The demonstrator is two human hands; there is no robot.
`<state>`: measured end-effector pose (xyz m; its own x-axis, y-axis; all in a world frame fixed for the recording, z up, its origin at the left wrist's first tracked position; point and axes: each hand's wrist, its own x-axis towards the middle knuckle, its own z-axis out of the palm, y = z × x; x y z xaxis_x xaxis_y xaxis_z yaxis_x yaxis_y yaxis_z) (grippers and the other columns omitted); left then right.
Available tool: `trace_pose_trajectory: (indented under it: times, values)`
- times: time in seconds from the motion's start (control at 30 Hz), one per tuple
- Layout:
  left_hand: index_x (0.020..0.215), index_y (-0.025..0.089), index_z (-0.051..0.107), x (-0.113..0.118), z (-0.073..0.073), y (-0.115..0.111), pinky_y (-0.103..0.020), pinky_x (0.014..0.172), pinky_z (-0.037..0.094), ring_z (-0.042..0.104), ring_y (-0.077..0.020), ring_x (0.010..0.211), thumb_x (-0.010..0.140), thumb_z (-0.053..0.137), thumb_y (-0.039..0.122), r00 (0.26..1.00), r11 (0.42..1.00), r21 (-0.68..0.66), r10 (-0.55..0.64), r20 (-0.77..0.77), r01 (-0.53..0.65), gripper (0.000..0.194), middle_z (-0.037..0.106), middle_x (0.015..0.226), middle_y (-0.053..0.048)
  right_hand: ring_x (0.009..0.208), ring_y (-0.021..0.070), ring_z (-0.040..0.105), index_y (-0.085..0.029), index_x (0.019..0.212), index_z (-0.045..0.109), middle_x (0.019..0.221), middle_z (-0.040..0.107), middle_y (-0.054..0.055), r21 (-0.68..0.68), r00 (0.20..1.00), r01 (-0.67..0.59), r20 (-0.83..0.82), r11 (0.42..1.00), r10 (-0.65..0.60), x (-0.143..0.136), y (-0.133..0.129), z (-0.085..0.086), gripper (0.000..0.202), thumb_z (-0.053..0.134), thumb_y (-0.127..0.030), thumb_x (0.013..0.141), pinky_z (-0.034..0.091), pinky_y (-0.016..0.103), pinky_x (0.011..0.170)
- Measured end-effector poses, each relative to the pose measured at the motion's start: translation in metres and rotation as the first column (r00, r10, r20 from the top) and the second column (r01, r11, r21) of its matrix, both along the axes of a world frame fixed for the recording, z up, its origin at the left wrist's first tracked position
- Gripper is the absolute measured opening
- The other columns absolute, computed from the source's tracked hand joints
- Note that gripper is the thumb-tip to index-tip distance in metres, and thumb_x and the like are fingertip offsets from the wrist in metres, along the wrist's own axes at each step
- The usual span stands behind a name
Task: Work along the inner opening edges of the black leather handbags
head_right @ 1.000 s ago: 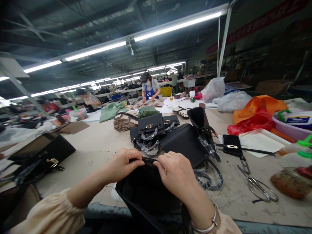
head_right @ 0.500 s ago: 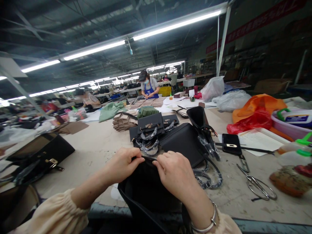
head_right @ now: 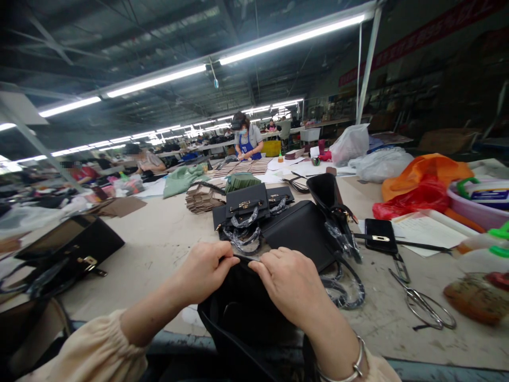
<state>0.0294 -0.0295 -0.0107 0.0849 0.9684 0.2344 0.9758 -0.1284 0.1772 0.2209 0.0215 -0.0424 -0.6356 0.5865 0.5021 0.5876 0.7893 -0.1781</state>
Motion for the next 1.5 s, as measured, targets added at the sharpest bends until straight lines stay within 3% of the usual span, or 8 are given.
trace_pose_trajectory:
  times: [0.17, 0.4, 0.67, 0.83, 1.03, 1.23, 1.37, 1.5]
  values:
    - [0.066, 0.019, 0.050, 0.001, -0.001, -0.003, -0.025, 0.059, 0.032, 0.053, -0.0134, 0.063, 0.085, 0.050, 0.026, 1.000, 1.000, 0.018, -0.023, 0.014, 0.023, 0.020, 0.060, 0.067, 0.000, 0.074, 0.0188, 0.058, -0.025, 0.090, 0.063, 0.077, 0.067, 0.002, 0.017, 0.998, 0.058, 0.025, 0.998, -0.059, -0.004, -0.011, 0.001, 0.021, 0.062, -0.043, 0.081, 0.035, 0.030, 0.061]
    - [0.063, 0.018, 0.048, 0.002, -0.002, -0.006, -0.024, 0.058, 0.032, 0.051, -0.0120, 0.062, 0.085, 0.051, 0.024, 0.998, 0.998, 0.045, -0.053, 0.043, 0.051, 0.023, 0.056, 0.065, 0.001, 0.071, 0.0192, 0.056, -0.024, 0.071, 0.058, 0.069, 0.063, 0.001, 0.004, 0.990, 0.142, 0.020, 0.990, -0.142, -0.013, -0.017, -0.001, 0.024, 0.059, -0.045, 0.083, 0.032, 0.031, 0.060]
    - [0.070, 0.018, 0.062, -0.005, 0.000, -0.006, -0.022, 0.069, 0.042, 0.058, -0.0124, 0.075, 0.085, 0.054, 0.020, 0.962, 0.987, 0.045, -0.163, 0.218, 0.157, 0.016, 0.064, 0.080, -0.001, 0.080, 0.0176, 0.058, -0.027, 0.087, 0.064, 0.081, 0.066, -0.001, -0.139, 1.000, 0.022, 0.007, 0.990, -0.022, 0.001, -0.002, 0.000, 0.013, 0.063, -0.038, 0.081, 0.036, 0.028, 0.065]
    - [0.066, 0.018, 0.060, -0.006, 0.001, -0.006, -0.025, 0.077, 0.046, 0.061, -0.0138, 0.083, 0.082, 0.057, 0.018, 0.957, 0.981, 0.089, -0.187, 0.221, 0.171, 0.016, 0.067, 0.092, -0.002, 0.078, 0.0165, 0.058, -0.026, 0.080, 0.065, 0.074, 0.064, -0.002, -0.133, 0.995, 0.095, 0.017, 0.987, -0.094, 0.001, 0.004, -0.004, 0.012, 0.060, -0.037, 0.084, 0.034, 0.027, 0.063]
    - [0.064, 0.018, 0.061, -0.003, 0.000, -0.007, -0.047, 0.106, 0.031, 0.049, -0.0250, 0.118, 0.078, 0.062, 0.017, 0.954, 0.944, 0.204, -0.284, 0.099, 0.260, 0.014, 0.061, 0.112, -0.004, 0.076, 0.0161, 0.058, -0.025, 0.074, 0.062, 0.075, 0.062, -0.002, -0.118, 0.987, 0.158, 0.027, 0.980, -0.155, -0.002, 0.004, -0.005, 0.017, 0.060, -0.039, 0.083, 0.032, 0.027, 0.061]
    - [0.067, 0.018, 0.063, -0.004, 0.004, -0.008, -0.040, 0.107, 0.034, 0.046, -0.0223, 0.122, 0.081, 0.058, 0.016, 0.891, 0.907, 0.166, -0.414, 0.185, 0.387, 0.014, 0.053, 0.121, -0.007, 0.074, 0.0157, 0.057, -0.025, 0.072, 0.062, 0.073, 0.062, -0.002, -0.123, 0.987, 0.161, 0.007, 0.979, -0.161, -0.001, 0.002, -0.005, 0.016, 0.060, -0.038, 0.083, 0.031, 0.027, 0.060]
    - [0.069, 0.019, 0.063, -0.003, 0.007, -0.010, -0.042, 0.110, 0.029, 0.040, -0.0239, 0.129, 0.080, 0.058, 0.014, 0.858, 0.881, 0.091, -0.474, 0.200, 0.465, 0.013, 0.053, 0.125, -0.005, 0.073, 0.0149, 0.056, -0.026, 0.073, 0.063, 0.072, 0.063, -0.003, -0.137, 0.988, 0.151, -0.004, 0.979, -0.153, 0.001, 0.002, -0.003, 0.014, 0.061, -0.036, 0.082, 0.030, 0.027, 0.060]
    - [0.065, 0.017, 0.058, -0.003, 0.002, -0.008, -0.033, 0.096, 0.043, 0.057, -0.0188, 0.109, 0.079, 0.057, 0.012, 0.889, 0.940, 0.112, -0.340, 0.306, 0.321, 0.015, 0.062, 0.115, -0.005, 0.073, 0.0148, 0.056, -0.026, 0.072, 0.063, 0.072, 0.062, -0.003, -0.158, 0.990, 0.139, -0.017, 0.978, -0.143, 0.001, 0.003, -0.004, 0.016, 0.060, -0.038, 0.082, 0.030, 0.027, 0.060]
